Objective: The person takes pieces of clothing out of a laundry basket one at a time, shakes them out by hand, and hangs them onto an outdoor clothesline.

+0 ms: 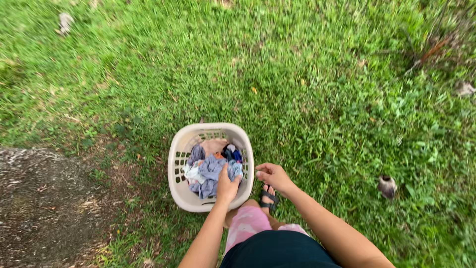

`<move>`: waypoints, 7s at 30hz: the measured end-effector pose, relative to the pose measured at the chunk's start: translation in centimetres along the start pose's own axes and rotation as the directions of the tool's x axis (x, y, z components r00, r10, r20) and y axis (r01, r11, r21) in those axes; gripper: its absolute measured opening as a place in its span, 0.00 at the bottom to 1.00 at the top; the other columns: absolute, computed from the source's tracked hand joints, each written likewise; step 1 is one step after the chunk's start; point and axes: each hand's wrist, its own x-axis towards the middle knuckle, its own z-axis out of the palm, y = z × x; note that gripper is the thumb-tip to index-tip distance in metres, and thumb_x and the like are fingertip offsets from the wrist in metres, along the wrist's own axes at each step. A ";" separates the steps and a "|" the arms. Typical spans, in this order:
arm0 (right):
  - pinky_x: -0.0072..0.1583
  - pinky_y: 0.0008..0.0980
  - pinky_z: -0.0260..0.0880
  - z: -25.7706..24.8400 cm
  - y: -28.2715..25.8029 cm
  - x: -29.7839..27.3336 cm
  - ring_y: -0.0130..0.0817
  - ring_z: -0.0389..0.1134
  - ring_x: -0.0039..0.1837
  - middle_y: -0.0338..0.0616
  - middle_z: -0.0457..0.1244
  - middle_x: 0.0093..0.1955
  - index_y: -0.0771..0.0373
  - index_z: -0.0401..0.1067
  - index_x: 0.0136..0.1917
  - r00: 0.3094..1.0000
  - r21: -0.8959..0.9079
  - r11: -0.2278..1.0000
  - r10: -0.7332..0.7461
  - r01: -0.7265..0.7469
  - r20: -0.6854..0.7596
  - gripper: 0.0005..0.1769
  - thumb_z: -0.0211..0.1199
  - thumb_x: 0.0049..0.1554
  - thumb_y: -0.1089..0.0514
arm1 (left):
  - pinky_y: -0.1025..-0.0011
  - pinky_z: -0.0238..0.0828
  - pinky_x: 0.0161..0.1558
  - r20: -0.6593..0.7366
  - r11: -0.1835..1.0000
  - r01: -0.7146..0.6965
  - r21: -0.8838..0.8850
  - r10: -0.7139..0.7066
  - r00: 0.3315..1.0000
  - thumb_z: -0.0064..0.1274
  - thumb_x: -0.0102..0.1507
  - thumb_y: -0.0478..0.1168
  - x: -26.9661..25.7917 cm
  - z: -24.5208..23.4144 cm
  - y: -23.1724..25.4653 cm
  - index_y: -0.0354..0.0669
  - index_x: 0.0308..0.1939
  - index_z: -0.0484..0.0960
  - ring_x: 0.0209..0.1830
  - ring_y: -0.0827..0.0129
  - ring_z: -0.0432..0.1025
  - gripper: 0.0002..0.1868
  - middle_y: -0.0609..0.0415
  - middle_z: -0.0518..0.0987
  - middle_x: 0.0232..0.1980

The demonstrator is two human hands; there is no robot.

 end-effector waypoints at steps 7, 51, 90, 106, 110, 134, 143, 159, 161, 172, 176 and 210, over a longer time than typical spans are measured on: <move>0.41 0.26 0.68 10.4 10.1 1.9 0.25 0.70 0.42 0.40 0.70 0.43 0.65 0.76 0.58 0.951 0.066 0.949 0.311 -0.310 -0.004 0.15 0.65 0.58 0.61 | 0.61 0.57 0.70 0.077 0.983 0.183 0.007 -0.183 0.980 0.62 0.60 0.43 -8.2 -3.5 -9.3 0.37 0.75 0.60 0.72 0.49 0.63 0.43 0.37 0.68 0.71; 0.57 0.53 0.67 17.2 10.0 9.8 0.64 0.67 0.55 0.64 0.65 0.51 0.62 0.72 0.60 0.987 -0.551 0.819 -0.128 0.160 0.096 0.23 0.65 0.50 0.60 | 0.77 0.75 0.49 -0.049 0.745 0.335 -0.577 -0.441 0.896 0.49 0.66 0.28 -11.2 1.5 -18.6 0.36 0.68 0.68 0.48 0.72 0.75 0.25 0.52 0.79 0.50; 0.83 0.54 0.60 -5.9 -23.1 -18.5 0.49 0.61 0.78 0.50 0.60 0.74 0.64 0.59 0.75 0.461 0.510 0.100 -0.599 0.854 -0.654 0.33 0.59 0.57 0.64 | 0.68 0.71 0.44 0.567 0.709 0.462 -0.533 -0.106 0.817 0.50 0.68 0.47 -4.6 -13.0 6.0 0.42 0.61 0.74 0.41 0.68 0.76 0.20 0.49 0.84 0.48; 0.77 0.49 0.66 -10.3 -18.3 -21.8 0.48 0.65 0.72 0.52 0.60 0.73 0.63 0.55 0.79 0.562 0.491 0.290 -0.562 0.821 -0.607 0.50 0.74 0.53 0.44 | 0.61 0.63 0.66 0.168 0.528 -0.764 -0.371 0.847 0.504 0.68 0.59 0.44 -1.4 -8.6 30.8 0.38 0.72 0.62 0.69 0.59 0.66 0.43 0.42 0.72 0.68; 0.74 0.48 0.68 -15.4 -14.7 -17.6 0.47 0.66 0.71 0.53 0.61 0.72 0.65 0.57 0.78 0.706 0.733 0.293 -0.620 0.613 -0.342 0.48 0.75 0.53 0.46 | 0.66 0.70 0.59 0.341 0.475 -0.725 -0.498 0.876 0.340 0.67 0.57 0.41 0.1 -4.1 37.1 0.41 0.71 0.66 0.61 0.68 0.70 0.40 0.47 0.74 0.66; 0.50 0.33 0.76 -39.6 -26.1 -15.4 0.31 0.75 0.50 0.43 0.69 0.52 0.60 0.70 0.63 0.833 -0.203 0.855 -0.513 0.477 -0.205 0.20 0.58 0.57 0.64 | 0.63 0.76 0.51 0.580 0.383 -0.913 0.142 0.715 0.390 0.53 0.68 0.36 1.8 -0.8 59.6 0.49 0.55 0.81 0.48 0.64 0.80 0.11 0.55 0.85 0.46; 0.55 0.35 0.69 -43.0 -30.3 -19.4 0.33 0.64 0.55 0.51 0.63 0.54 0.72 0.77 0.56 0.323 -0.549 0.247 -0.945 0.799 0.046 0.08 0.62 0.63 0.68 | 0.66 0.75 0.51 0.224 0.303 -0.925 0.231 0.908 0.353 0.60 0.69 0.35 6.3 1.1 56.0 0.53 0.59 0.86 0.47 0.64 0.78 0.15 0.54 0.84 0.50; 0.58 0.24 0.74 -45.1 -33.7 -13.6 0.23 0.70 0.54 0.38 0.68 0.52 0.66 0.73 0.57 0.503 0.005 0.532 -0.796 0.847 -0.337 0.07 0.62 0.66 0.72 | 0.65 0.78 0.41 0.462 -0.170 -0.881 0.441 0.885 0.060 0.59 0.63 0.40 11.2 2.2 56.0 0.47 0.40 0.81 0.47 0.59 0.76 0.04 0.51 0.78 0.51; 0.52 0.23 0.72 -43.8 -35.5 -13.5 0.21 0.68 0.51 0.36 0.67 0.49 0.67 0.73 0.54 0.562 -0.393 0.620 -0.784 0.679 -0.265 0.12 0.69 0.58 0.71 | 0.60 0.75 0.49 0.411 0.142 -0.785 0.603 0.788 0.459 0.60 0.61 0.38 13.8 0.2 56.5 0.41 0.40 0.82 0.48 0.57 0.75 0.06 0.49 0.78 0.47; 0.46 0.47 0.65 -37.0 -41.1 -4.6 0.51 0.68 0.47 0.47 0.66 0.44 0.63 0.68 0.55 0.325 -0.956 0.280 -0.915 0.088 -0.238 0.16 0.71 0.57 0.60 | 0.57 0.73 0.41 0.087 0.469 -0.650 0.598 0.768 0.634 0.55 0.63 0.34 19.6 -9.3 57.3 0.39 0.46 0.73 0.38 0.56 0.75 0.09 0.45 0.76 0.45; 0.49 0.43 0.68 -33.0 -42.1 -1.2 0.47 0.67 0.47 0.47 0.65 0.47 0.60 0.73 0.53 0.085 -0.867 0.451 -0.892 0.213 -0.444 0.04 0.63 0.68 0.59 | 0.59 0.75 0.43 -0.117 0.873 -0.410 0.264 0.451 0.885 0.35 0.78 0.42 21.1 -10.7 57.3 0.44 0.58 0.66 0.38 0.57 0.75 0.09 0.46 0.78 0.44; 0.82 0.53 0.33 -33.0 -69.3 13.7 0.59 0.47 0.82 0.57 0.53 0.79 0.67 0.60 0.76 -0.312 -0.936 -0.123 -0.950 0.329 0.015 0.40 0.69 0.54 0.57 | 0.50 0.63 0.63 -0.336 0.023 -0.748 0.663 0.903 -0.270 0.41 0.70 0.59 26.2 -28.7 70.8 0.40 0.56 0.79 0.59 0.42 0.70 0.27 0.40 0.78 0.57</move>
